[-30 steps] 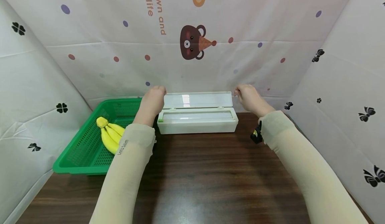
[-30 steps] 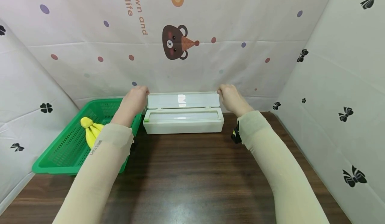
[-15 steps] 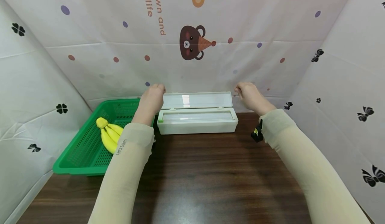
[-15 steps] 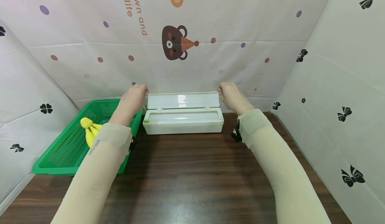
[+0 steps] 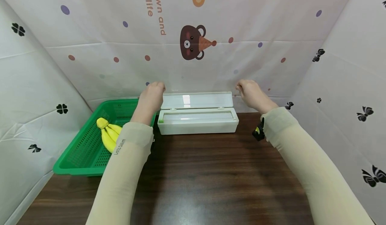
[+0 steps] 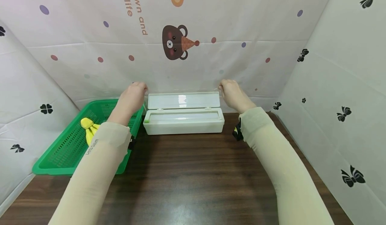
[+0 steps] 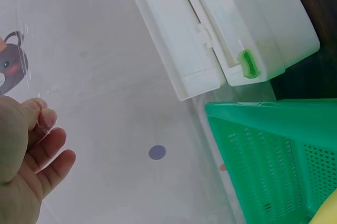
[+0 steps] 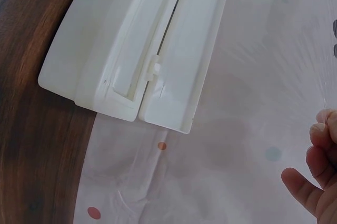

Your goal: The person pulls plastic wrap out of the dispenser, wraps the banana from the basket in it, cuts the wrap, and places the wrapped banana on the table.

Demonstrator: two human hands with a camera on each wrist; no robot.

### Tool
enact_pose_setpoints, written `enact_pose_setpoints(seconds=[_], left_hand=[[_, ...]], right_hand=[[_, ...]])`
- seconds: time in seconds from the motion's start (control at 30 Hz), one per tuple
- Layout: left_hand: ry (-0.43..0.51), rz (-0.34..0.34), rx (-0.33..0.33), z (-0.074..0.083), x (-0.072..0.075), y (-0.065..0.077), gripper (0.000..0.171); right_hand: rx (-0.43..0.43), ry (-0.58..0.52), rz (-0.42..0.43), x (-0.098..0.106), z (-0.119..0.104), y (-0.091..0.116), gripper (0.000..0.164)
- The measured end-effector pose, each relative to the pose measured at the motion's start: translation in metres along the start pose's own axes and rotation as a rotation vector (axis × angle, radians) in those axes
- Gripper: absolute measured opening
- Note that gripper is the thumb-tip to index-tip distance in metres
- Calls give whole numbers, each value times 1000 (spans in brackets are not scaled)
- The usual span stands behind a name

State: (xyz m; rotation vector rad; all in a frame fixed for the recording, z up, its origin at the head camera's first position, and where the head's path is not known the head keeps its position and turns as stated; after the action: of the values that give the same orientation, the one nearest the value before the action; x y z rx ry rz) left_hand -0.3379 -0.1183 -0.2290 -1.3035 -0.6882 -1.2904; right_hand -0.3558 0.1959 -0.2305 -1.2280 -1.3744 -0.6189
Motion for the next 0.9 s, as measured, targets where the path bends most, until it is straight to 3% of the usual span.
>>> enact_pose_setpoints(seconds=[0.57,0.9], left_hand=[[19,-8,-7,1,9,-2,23],[14,25,-36,4,13,4,21]], right_hand=[[-7,-14,4,9,-1,1,27],[-9,-14,19,13,-2,6,27]])
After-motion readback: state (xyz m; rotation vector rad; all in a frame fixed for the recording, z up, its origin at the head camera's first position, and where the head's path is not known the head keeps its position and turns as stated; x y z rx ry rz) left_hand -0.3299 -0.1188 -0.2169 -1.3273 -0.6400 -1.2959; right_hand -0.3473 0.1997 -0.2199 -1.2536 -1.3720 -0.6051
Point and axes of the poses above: each hand's wrist, its own y-axis away from the middle knuckle, its own x-axis out of the back of the hand, z = x × y, the point moved 6 cm from there along -y, towards the middle knuckle, and after that the axes turned 3 degrees about y, right-handed, at the moved point
